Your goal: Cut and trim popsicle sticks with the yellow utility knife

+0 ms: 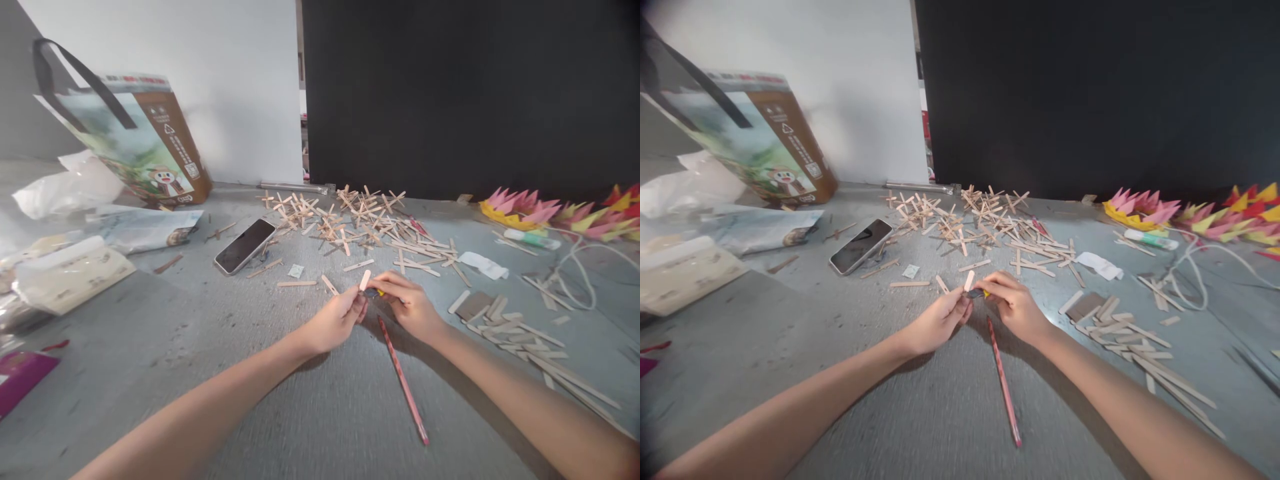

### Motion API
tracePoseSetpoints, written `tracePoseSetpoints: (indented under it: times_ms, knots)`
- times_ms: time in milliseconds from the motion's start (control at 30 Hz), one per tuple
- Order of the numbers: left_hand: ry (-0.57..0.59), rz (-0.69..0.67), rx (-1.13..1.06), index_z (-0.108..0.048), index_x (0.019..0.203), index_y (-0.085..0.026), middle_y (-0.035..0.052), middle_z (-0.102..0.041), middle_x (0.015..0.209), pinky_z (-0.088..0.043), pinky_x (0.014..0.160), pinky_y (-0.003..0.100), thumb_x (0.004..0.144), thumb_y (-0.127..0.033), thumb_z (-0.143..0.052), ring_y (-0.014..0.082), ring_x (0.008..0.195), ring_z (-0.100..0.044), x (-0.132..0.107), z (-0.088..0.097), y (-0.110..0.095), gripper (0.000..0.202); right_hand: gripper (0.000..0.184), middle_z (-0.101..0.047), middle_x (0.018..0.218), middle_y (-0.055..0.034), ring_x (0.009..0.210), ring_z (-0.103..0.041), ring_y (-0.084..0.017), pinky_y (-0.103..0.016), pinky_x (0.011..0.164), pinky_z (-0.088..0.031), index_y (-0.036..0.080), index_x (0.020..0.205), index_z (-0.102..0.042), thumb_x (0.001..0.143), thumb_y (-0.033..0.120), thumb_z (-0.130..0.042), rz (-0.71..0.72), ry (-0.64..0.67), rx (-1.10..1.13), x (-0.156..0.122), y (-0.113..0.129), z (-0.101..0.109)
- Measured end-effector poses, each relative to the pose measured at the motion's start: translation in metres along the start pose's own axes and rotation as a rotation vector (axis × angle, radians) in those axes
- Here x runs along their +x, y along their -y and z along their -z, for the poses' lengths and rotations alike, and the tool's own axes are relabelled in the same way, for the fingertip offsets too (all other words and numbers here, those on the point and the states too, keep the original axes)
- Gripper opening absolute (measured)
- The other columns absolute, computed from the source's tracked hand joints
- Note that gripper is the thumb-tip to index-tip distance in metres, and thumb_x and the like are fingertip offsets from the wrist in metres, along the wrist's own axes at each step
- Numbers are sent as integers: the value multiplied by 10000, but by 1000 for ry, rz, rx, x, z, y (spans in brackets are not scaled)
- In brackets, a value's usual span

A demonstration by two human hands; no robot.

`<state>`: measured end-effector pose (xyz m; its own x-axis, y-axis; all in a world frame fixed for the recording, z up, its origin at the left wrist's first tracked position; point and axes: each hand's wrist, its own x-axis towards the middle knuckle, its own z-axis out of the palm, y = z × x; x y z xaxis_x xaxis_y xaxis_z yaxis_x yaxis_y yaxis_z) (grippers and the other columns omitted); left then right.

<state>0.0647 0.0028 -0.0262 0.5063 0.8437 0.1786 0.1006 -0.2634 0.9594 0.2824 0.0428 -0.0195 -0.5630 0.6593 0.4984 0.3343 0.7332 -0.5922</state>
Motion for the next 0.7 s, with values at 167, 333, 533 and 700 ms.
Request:
tracePoseSetpoints:
  times_ms: [167,333,533,700]
  knots:
    - [2,66,-17,-463,931,-193,-16,-452,807,-384,684,278,1065,-379,-397,131,717,-427,2,-2,-4,239,567,-668,1082,-70,974,-607,-216,-346,807,-536,322,1322,-693,959,3,-396,37,-22,-5,-3,-4,-1]
    - [4,108,61,-494,901,-191,-24,-458,765,-379,680,280,1049,-367,-424,132,700,-437,3,-2,-8,241,588,-673,1092,-76,995,-610,-235,-384,843,-538,328,1328,-687,941,-8,-398,64,-22,-38,-5,-7,-1]
    - [-3,100,151,-460,849,-201,-24,-478,751,-374,668,279,1052,-325,-393,129,676,-445,1,-2,-9,247,590,-667,1097,-74,998,-606,-236,-391,850,-533,345,1345,-671,963,0,-383,77,-18,-40,-5,-6,-1]
    - [-21,118,189,-486,893,-192,-26,-485,778,-380,688,276,1038,-285,-402,130,696,-430,-1,-3,-13,191,598,-670,1073,-78,976,-601,-228,-378,825,-519,321,1344,-673,957,-21,-370,109,-21,-24,-3,-2,0]
